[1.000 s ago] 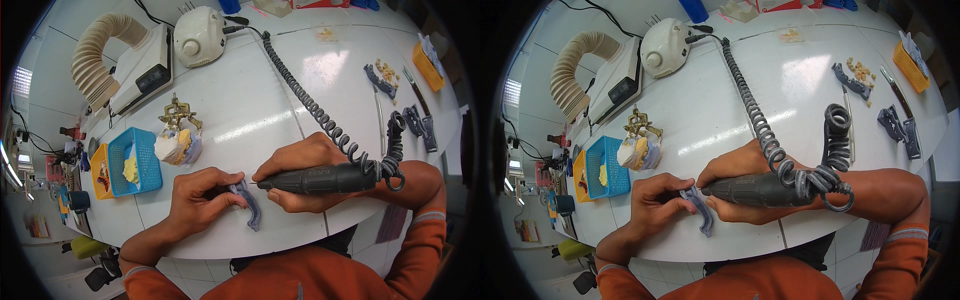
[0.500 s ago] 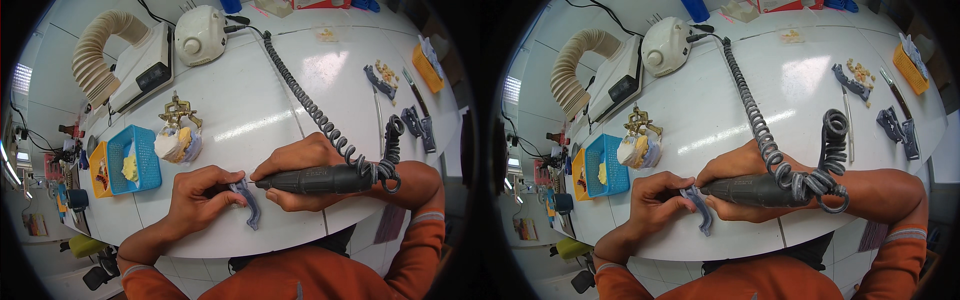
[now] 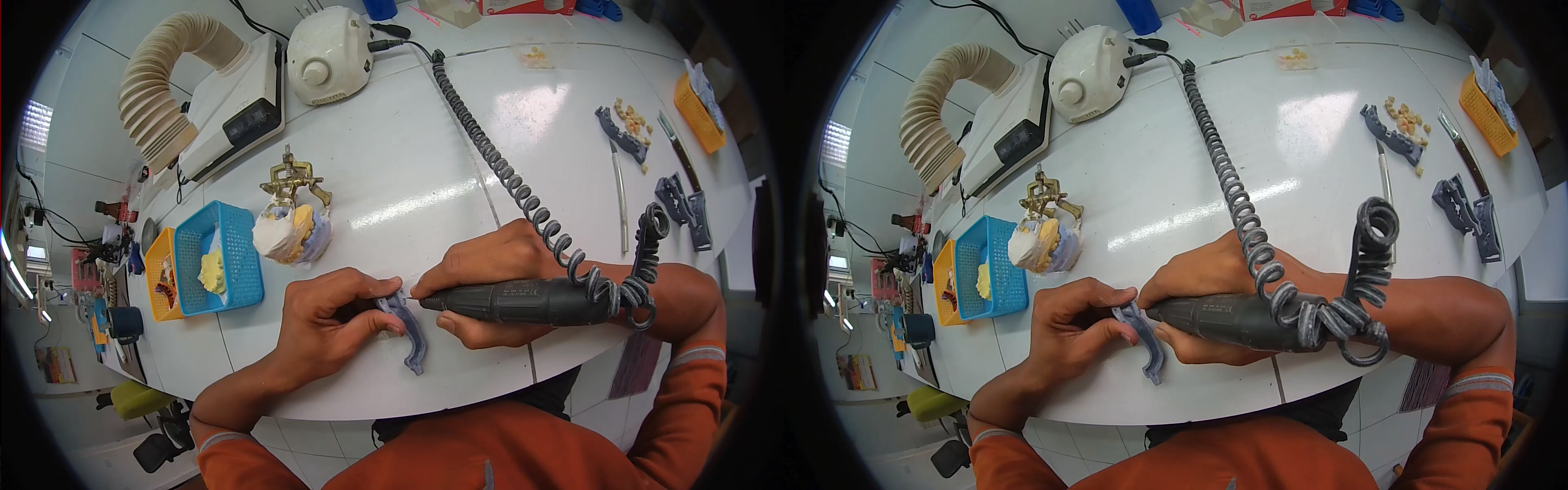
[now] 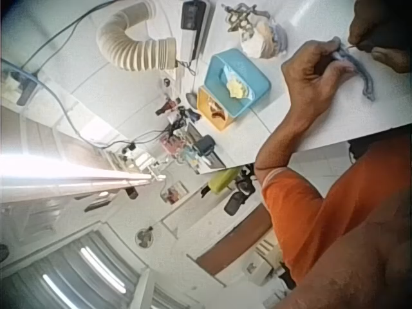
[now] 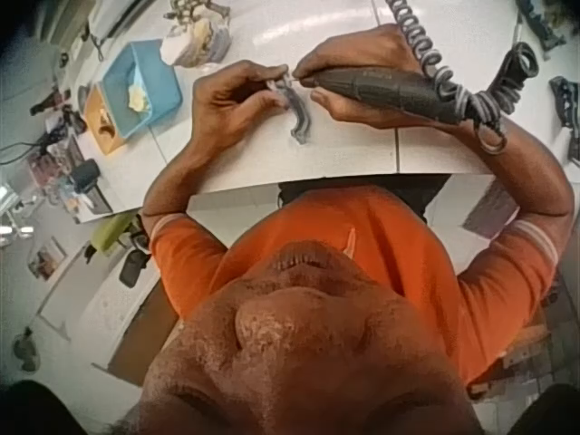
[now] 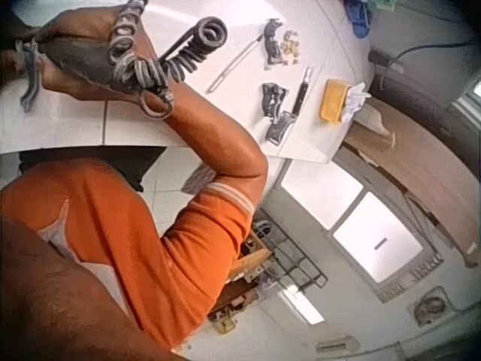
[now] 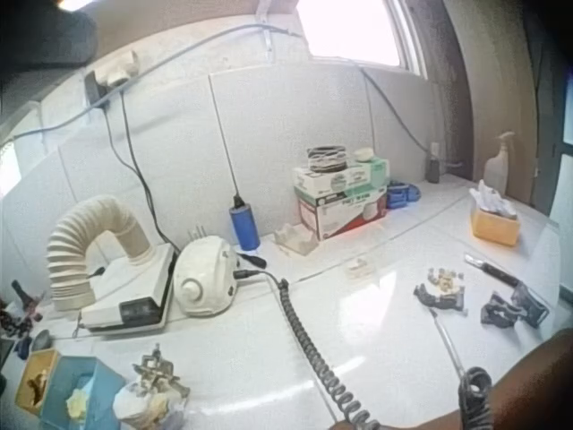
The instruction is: Trimming a blue partial denture framework using a rotary tool on a laboratory bench.
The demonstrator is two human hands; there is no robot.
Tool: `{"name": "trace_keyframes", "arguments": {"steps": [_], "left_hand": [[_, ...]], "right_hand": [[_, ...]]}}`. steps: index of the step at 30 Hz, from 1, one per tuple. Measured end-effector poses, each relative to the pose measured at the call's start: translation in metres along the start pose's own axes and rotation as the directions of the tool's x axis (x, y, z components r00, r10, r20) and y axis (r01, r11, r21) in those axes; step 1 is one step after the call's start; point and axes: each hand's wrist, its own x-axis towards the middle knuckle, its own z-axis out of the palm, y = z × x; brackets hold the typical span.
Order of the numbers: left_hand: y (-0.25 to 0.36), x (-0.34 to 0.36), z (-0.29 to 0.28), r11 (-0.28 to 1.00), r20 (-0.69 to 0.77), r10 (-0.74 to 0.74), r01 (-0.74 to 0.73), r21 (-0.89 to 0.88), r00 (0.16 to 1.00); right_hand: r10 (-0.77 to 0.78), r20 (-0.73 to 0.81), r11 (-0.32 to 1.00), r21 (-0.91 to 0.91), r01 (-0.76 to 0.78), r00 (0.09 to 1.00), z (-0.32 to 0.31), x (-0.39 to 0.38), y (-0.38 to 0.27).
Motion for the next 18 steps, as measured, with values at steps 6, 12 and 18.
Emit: {"name": "trace_keyframes", "arguments": {"steps": [6,12,18], "left_hand": [[0.0002,0.002,0.0034,0.999,-0.056,0.042,-0.043,-0.021,0.998],[0.0016,0.0025,0.002,0.999,-0.037,0.037,-0.037,-0.025,0.999],[0.0017,0.0023,0.0022,0.999,-0.036,0.026,-0.027,-0.038,0.999]], "right_hand": [[-0.031,-0.015,0.999,0.004,0.031,0.999,-0.0011,0.0006,-0.001],[-0.039,-0.021,0.999,-0.001,0.039,0.999,-0.0015,0.0004,-0.0014],[-0.033,-0.034,0.999,0.02,0.034,0.999,-0.0006,-0.0003,-0.0008]]}}
